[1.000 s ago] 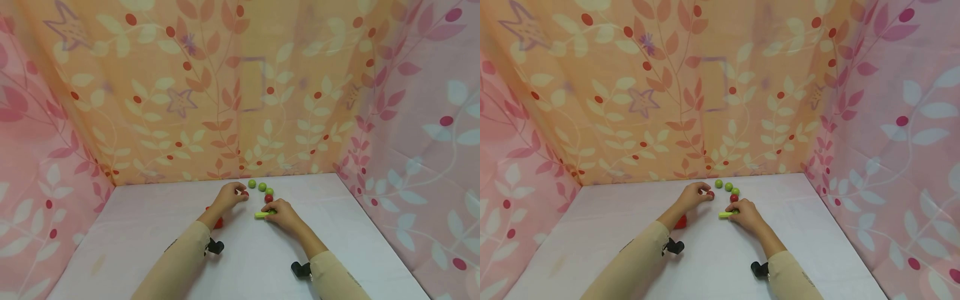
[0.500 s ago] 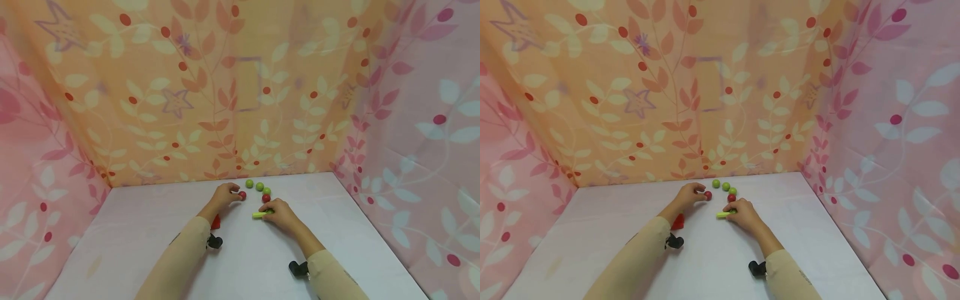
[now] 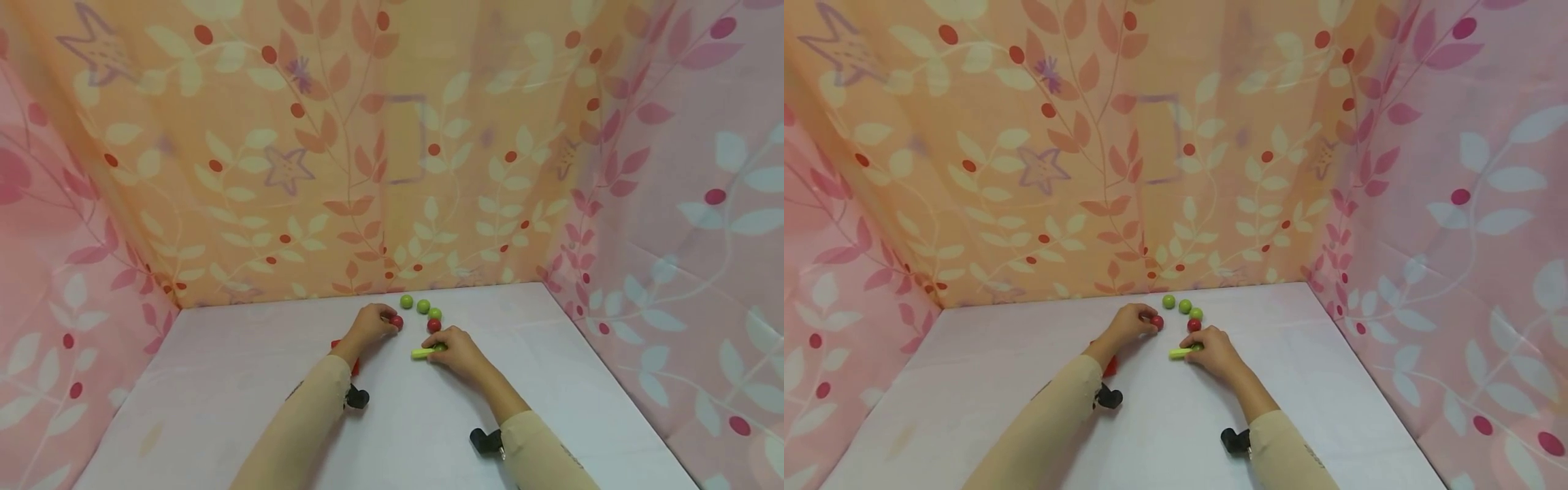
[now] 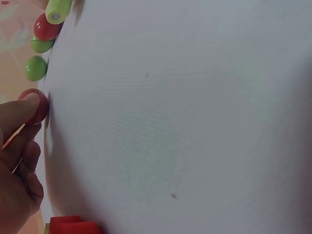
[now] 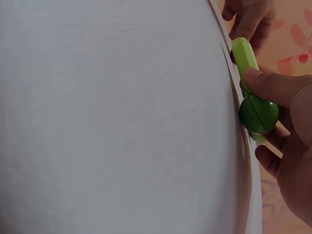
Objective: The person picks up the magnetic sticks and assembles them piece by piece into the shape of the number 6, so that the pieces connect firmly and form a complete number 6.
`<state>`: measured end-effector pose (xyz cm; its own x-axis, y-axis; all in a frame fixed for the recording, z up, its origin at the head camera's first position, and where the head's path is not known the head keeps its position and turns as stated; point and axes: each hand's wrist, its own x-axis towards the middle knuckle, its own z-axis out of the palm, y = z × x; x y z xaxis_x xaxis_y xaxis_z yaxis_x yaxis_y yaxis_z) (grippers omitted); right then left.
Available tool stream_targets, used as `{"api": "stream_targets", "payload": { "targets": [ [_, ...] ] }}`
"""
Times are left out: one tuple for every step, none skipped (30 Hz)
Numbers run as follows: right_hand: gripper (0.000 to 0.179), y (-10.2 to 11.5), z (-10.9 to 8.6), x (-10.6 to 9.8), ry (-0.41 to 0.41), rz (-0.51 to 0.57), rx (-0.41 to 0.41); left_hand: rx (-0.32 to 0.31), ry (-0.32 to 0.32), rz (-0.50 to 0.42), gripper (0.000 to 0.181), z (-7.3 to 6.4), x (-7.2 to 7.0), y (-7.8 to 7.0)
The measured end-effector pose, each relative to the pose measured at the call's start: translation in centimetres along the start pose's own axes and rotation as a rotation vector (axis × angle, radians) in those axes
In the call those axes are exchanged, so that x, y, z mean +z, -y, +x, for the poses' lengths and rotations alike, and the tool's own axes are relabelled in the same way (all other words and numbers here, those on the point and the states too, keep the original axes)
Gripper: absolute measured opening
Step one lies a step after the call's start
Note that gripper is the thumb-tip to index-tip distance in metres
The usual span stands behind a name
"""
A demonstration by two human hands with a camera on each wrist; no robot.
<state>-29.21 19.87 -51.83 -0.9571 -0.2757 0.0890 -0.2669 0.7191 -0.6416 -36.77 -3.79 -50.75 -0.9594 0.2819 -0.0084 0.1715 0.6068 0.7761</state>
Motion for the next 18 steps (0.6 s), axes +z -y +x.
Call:
{"api": "stream_targets", "payload": {
  "targets": [
    [0.02, 0.0, 0.0, 0.0, -0.001, 0.004, 0.0, -0.004, -0.001, 0.006, 0.034, -0.1, 0.1, -0.1],
    [0.02, 0.0, 0.0, 0.1, -0.002, 0.006, -0.002, -0.008, -0.003, 0.01, 0.033, -0.2, 0.1, -0.1],
    [0.02, 0.0, 0.0, 0.1, -0.002, 0.007, -0.004, -0.009, -0.006, 0.015, 0.033, -0.3, 0.2, -0.2],
    [0.02, -0.1, 0.0, 0.1, -0.003, 0.009, -0.004, -0.014, -0.005, 0.022, 0.032, -0.4, 0.2, -0.3],
    [0.02, -0.1, 0.1, 0.1, -0.004, 0.008, -0.004, -0.019, -0.002, 0.032, 0.031, -0.5, 0.3, -0.4],
    [0.02, -0.2, 0.1, 0.1, -0.003, 0.006, -0.006, -0.024, 0.001, 0.042, 0.031, -0.6, 0.3, -0.4],
    [0.02, -0.2, 0.1, 0.1, -0.003, 0.007, -0.007, -0.029, 0.007, 0.056, 0.03, -0.6, 0.4, -0.5],
    [0.02, -0.2, 0.1, 0.1, -0.003, 0.005, -0.008, -0.031, 0.014, 0.07, 0.029, -0.7, 0.5, -0.6],
    [0.02, -0.2, 0.1, 0.1, -0.004, 0.004, -0.008, -0.032, 0.023, 0.08, 0.029, -0.8, 0.5, -0.7],
    [0.02, -0.2, 0.2, 0.1, -0.007, 0.002, -0.008, -0.033, 0.03, 0.093, 0.028, -0.8, 0.6, -0.7],
    [0.02, -0.2, 0.2, 0.1, -0.01, -0.001, -0.008, -0.03, 0.036, 0.105, 0.028, -0.9, 0.7, -0.8],
    [0.02, -0.2, 0.1, 0.1, -0.013, -0.002, -0.01, -0.027, 0.041, 0.113, 0.028, -0.9, 0.7, -0.8],
    [0.02, -0.2, 0.1, 0.1, -0.016, -0.002, -0.01, -0.02, 0.045, 0.122, 0.028, -1.0, 0.7, -0.9],
    [0.02, -0.2, 0.2, 0.1, -0.018, -0.005, -0.016, -0.013, 0.049, 0.126, 0.028, -1.1, 0.7, -0.9],
    [0.02, -0.2, 0.2, 0.1, -0.018, -0.003, -0.016, -0.007, 0.051, 0.133, 0.028, -1.2, 0.7, -0.9],
    [0.02, -0.2, 0.2, 0.1, -0.017, 0.0, -0.015, -0.001, 0.054, 0.136, 0.028, -1.4, 0.7, -0.9],
    [0.02, -0.2, 0.1, 0.2, -0.013, 0.004, -0.013, 0.002, 0.058, 0.131, 0.028, -1.5, 0.6, -0.9],
    [0.02, -0.1, 0.1, 0.2, -0.011, 0.009, -0.012, 0.009, 0.058, 0.131, 0.029, -1.8, 0.5, -1.0]
  ]
}}
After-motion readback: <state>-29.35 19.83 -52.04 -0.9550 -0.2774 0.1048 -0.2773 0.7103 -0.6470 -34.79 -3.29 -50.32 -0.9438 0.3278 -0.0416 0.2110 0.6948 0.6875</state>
